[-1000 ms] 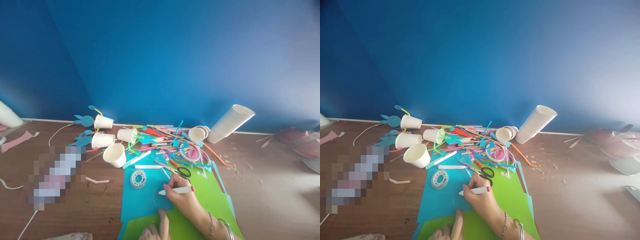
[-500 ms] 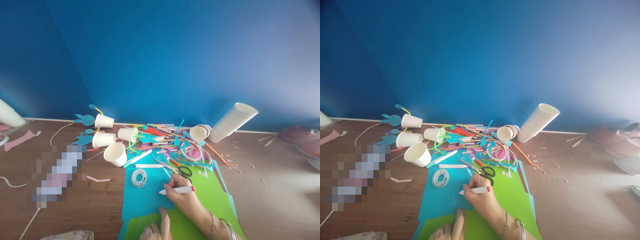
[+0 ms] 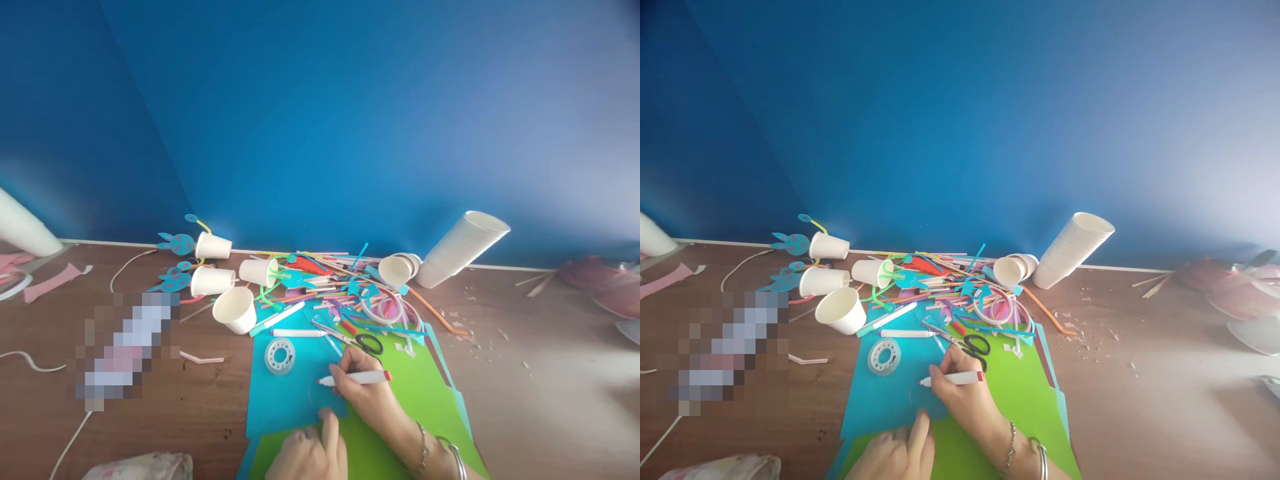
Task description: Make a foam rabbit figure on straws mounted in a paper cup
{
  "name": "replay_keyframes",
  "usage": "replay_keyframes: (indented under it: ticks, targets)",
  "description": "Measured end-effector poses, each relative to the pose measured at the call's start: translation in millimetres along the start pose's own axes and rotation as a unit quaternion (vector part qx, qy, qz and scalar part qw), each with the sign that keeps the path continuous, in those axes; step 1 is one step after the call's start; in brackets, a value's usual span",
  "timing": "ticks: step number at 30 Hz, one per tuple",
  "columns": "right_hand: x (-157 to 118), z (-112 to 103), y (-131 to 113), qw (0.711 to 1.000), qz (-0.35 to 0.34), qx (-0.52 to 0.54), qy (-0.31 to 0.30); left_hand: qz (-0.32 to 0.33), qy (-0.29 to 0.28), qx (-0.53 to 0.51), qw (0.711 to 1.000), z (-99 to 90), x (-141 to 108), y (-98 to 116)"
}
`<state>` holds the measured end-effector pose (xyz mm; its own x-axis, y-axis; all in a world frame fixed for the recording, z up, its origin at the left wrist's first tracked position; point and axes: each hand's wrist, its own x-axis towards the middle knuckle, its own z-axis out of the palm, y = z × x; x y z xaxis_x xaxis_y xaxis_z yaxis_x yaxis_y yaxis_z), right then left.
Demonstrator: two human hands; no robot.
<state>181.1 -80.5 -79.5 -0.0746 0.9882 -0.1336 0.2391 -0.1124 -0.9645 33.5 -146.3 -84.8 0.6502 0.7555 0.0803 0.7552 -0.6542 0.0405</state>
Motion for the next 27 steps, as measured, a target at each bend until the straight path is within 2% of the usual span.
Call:
replay_keyframes:
  ticks: [2,3,5,8,10,12,16,18,21,23,27]
  targets:
    - [-0.7,0.8,-1.5,1.0,-0.008,0.022,0.005,0.05,-0.076,-0.029,0.995,-21.3,9.7,-11.9]
    - [-1.3,0.8,-3.4,0.999,-0.015,0.036,0.011,0.053,-0.101,-0.039,0.993,-33.0,15.1,-19.8]
    - [-2.4,-0.5,-9.5,0.996,-0.044,0.06,0.05,0.002,-0.083,-0.034,0.996,-55.0,26.5,-38.9]
    - [-0.5,-8.5,-22.2,0.98,-0.094,0.061,0.165,-0.093,-0.032,-0.042,0.994,-73.9,43.6,-68.8]
    - [4.8,-18.6,-30.3,0.97,-0.096,0.049,0.216,-0.092,-0.005,-0.071,0.993,-74.0,54.7,-83.3]
    - [12.6,-31.3,-36.0,0.97,-0.082,0.029,0.226,-0.077,0.017,-0.105,0.991,-67.3,66.5,-89.8]
    - [26.6,-55.0,-38.4,0.967,-0.076,-0.053,0.236,-0.026,0.06,-0.14,0.988,-52.2,96.4,-81.5]
    - [29.6,-61.8,-36.6,0.963,-0.069,-0.091,0.244,-0.004,0.047,-0.136,0.99,-48.1,113.0,-73.0]
    - [29.5,-64.9,-33.4,0.958,-0.07,-0.112,0.253,0.005,-0.002,-0.11,0.994,-45.6,131.8,-64.6]
    - [27.8,-63.4,-31.8,0.961,-0.075,-0.092,0.248,0.003,-0.004,-0.107,0.994,-46.1,135.8,-65.3]
    - [23.3,-55.1,-29.6,0.98,-0.055,-0.008,0.193,-0.013,0.053,-0.144,0.988,-51.6,123.0,-83.0]
